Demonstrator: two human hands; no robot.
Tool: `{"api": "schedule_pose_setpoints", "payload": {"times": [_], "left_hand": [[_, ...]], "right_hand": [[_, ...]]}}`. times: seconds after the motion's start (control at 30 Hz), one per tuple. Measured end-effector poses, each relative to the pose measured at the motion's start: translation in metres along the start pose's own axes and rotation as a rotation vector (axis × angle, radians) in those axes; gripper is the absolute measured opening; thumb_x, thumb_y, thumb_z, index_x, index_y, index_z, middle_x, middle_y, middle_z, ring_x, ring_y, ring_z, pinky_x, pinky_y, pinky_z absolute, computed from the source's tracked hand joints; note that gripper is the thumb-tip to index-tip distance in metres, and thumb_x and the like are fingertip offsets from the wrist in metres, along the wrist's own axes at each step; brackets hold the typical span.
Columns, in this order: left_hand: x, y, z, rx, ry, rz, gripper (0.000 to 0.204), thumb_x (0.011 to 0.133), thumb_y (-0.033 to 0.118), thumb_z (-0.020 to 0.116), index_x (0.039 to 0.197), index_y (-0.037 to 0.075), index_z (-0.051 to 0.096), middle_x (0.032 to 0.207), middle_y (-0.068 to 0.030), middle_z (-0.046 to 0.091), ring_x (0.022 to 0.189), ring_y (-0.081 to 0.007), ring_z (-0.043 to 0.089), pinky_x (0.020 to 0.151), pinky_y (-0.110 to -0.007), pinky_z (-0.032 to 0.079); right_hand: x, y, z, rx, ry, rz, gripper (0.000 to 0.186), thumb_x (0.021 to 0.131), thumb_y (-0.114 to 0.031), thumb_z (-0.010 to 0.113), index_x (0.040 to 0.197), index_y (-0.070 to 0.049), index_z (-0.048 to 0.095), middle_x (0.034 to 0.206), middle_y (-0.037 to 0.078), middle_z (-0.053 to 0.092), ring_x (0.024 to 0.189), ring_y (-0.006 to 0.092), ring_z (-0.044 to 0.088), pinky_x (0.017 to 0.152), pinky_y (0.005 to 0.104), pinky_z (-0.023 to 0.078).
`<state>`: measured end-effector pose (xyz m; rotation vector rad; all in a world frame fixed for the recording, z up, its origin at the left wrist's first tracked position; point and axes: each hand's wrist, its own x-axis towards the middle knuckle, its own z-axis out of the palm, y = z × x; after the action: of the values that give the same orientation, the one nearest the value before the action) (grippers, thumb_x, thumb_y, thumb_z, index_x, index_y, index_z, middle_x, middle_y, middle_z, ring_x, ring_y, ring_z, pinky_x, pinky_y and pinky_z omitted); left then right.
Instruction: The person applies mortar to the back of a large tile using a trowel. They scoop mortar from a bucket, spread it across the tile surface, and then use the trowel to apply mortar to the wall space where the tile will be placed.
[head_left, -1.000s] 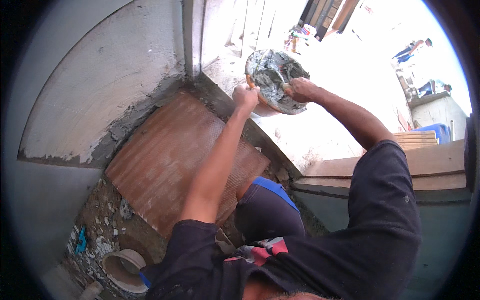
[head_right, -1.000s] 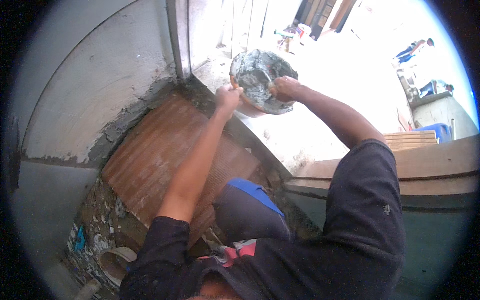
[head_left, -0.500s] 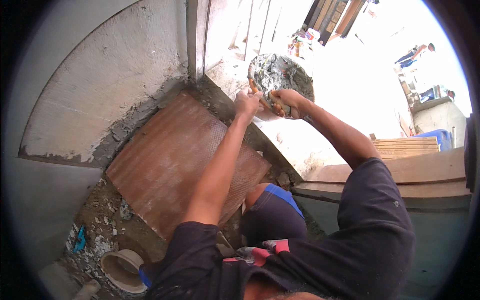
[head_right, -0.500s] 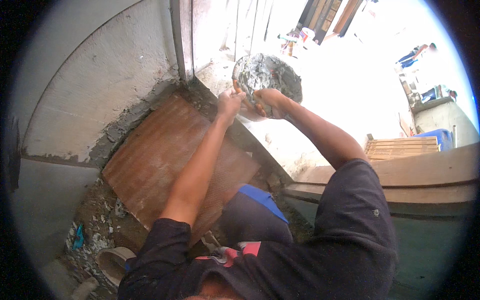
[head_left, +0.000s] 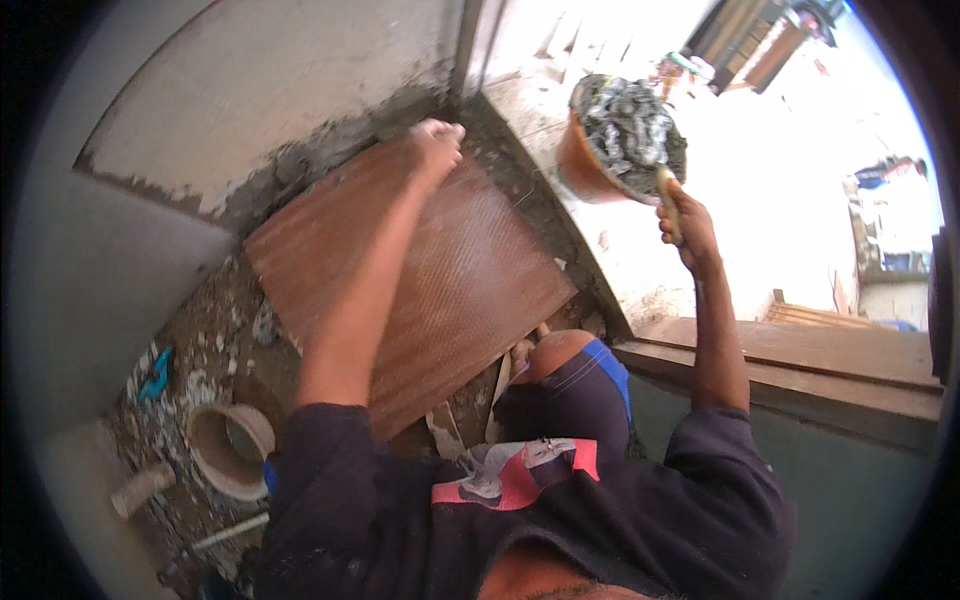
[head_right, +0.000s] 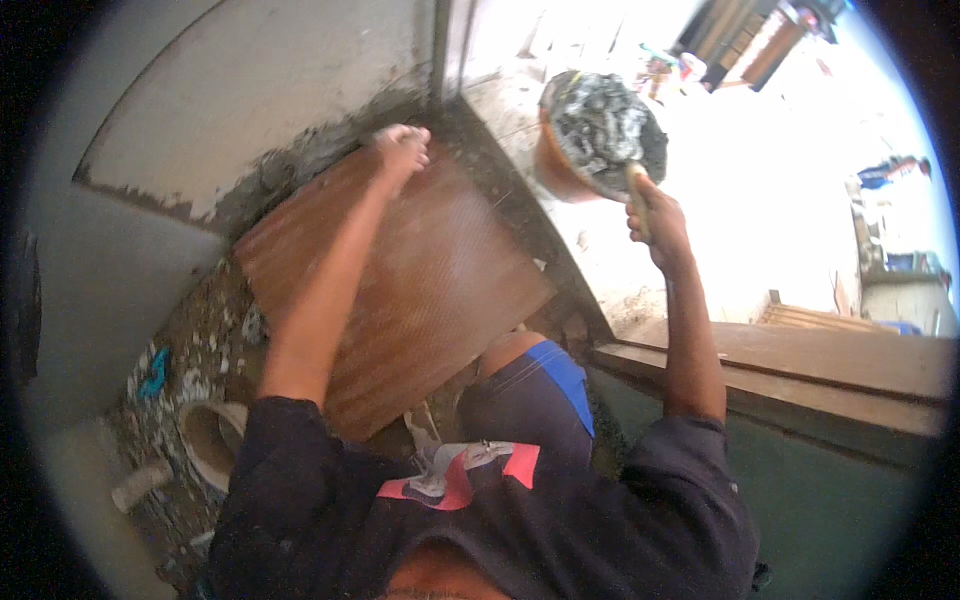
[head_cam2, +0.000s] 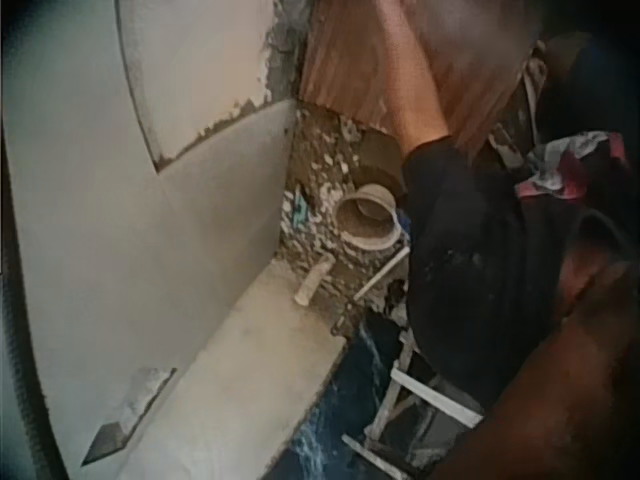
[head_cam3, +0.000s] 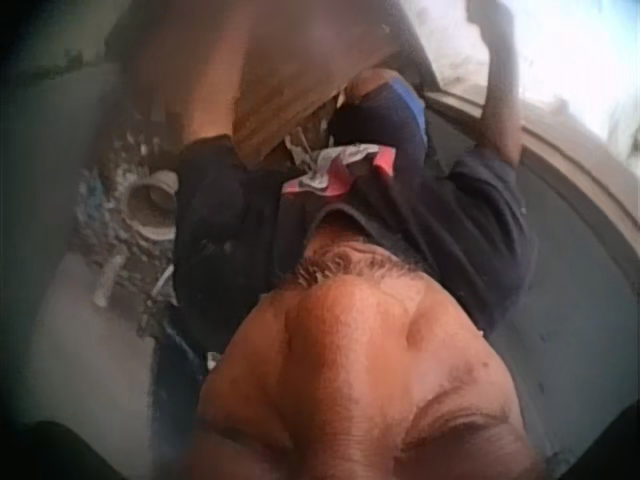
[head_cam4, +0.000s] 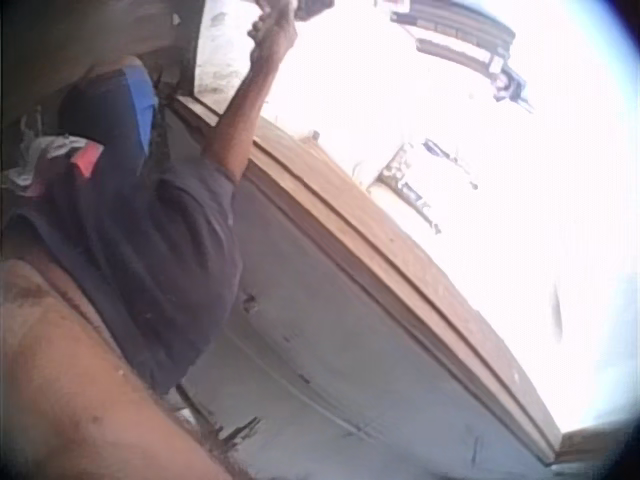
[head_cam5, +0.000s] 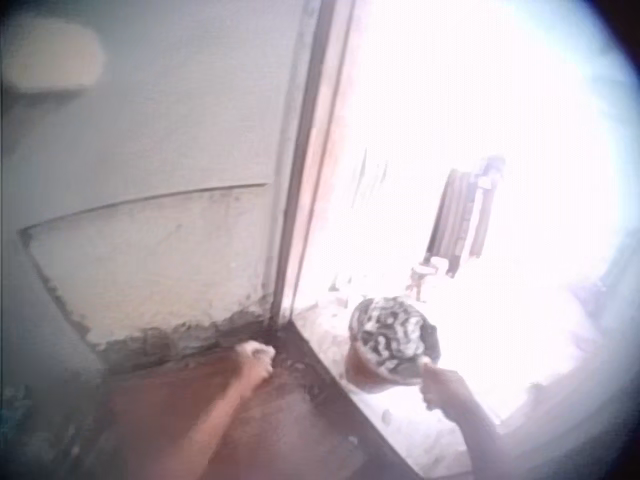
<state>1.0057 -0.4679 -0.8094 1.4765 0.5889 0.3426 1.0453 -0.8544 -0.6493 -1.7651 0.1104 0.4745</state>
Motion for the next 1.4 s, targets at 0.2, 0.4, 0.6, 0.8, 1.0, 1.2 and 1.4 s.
{"api": "schedule_pose_setpoints", "payload": {"times": [0.2,0.4,0.6,0.8,1.0,1.2,1.4], "left_hand": [[-0.028,0.042,-0.184,0.165,0.255,0.054,0.019,0.087,0.021,0.067,0.089,0.002,0.067,0.069,-0.0032,0.064,0.058,-0.0119,0.060,0.053,-0.027,0.047],[-0.056,0.054,-0.301,0.307,0.415,0.072,0.023,0.086,0.028,0.066,0.091,0.005,0.067,0.077,-0.0028,0.065,0.067,-0.0112,0.061,0.062,-0.028,0.050],[-0.097,0.108,-0.309,0.446,0.567,-0.059,0.022,0.085,0.023,0.062,0.097,0.005,0.066,0.084,-0.0131,0.066,0.076,-0.0219,0.063,0.066,-0.038,0.050],[-0.121,0.097,-0.360,0.557,0.587,0.007,0.019,0.085,0.023,0.060,0.085,0.004,0.066,0.067,-0.0068,0.064,0.059,-0.0181,0.060,0.055,-0.034,0.048],[-0.160,0.097,-0.375,0.615,0.653,-0.005,0.019,0.084,0.022,0.058,0.084,0.004,0.065,0.072,-0.0081,0.064,0.068,-0.0197,0.061,0.063,-0.038,0.049],[-0.170,0.080,-0.405,0.576,0.659,-0.109,0.019,0.084,0.024,0.060,0.086,0.005,0.065,0.069,-0.0063,0.061,0.062,-0.0184,0.056,0.058,-0.035,0.046],[-0.176,0.071,-0.421,0.402,0.642,-0.038,0.020,0.085,0.026,0.062,0.082,0.005,0.063,0.068,-0.0050,0.060,0.058,-0.0151,0.055,0.052,-0.032,0.044]], "right_hand": [[-0.074,0.016,0.016,-0.172,0.008,-0.011,0.043,0.096,-0.043,0.056,0.103,-0.001,0.059,0.069,0.003,0.055,0.051,0.0076,0.050,0.041,0.0225,0.041],[-0.102,0.065,0.083,-0.313,-0.321,0.068,0.035,0.095,-0.039,0.059,0.100,-0.005,0.062,0.068,-0.001,0.056,0.051,0.0069,0.051,0.042,0.0220,0.040],[-0.095,0.123,0.176,-0.833,-0.684,-0.347,0.038,0.090,-0.036,0.066,0.107,-0.002,0.064,0.080,0.012,0.067,0.075,0.0260,0.067,0.065,0.0363,0.050],[-0.108,0.167,0.233,-1.184,-0.961,-0.857,0.049,0.086,-0.033,0.068,0.126,-0.009,0.055,0.106,0.015,0.065,0.092,0.0373,0.065,0.078,0.0457,0.053],[-0.115,0.177,0.239,-1.112,-0.982,-1.071,0.044,0.086,-0.030,0.069,0.124,-0.013,0.054,0.093,0.011,0.062,0.081,0.0339,0.065,0.069,0.0429,0.054],[-0.111,0.192,0.243,-1.110,-0.989,-1.126,0.046,0.086,-0.028,0.069,0.125,-0.011,0.052,0.095,0.011,0.062,0.082,0.0324,0.065,0.069,0.0422,0.054],[-0.119,0.197,0.243,-1.152,-1.003,-1.019,0.045,0.086,-0.027,0.068,0.125,-0.011,0.051,0.096,0.012,0.061,0.085,0.0335,0.064,0.073,0.0437,0.053]]}}
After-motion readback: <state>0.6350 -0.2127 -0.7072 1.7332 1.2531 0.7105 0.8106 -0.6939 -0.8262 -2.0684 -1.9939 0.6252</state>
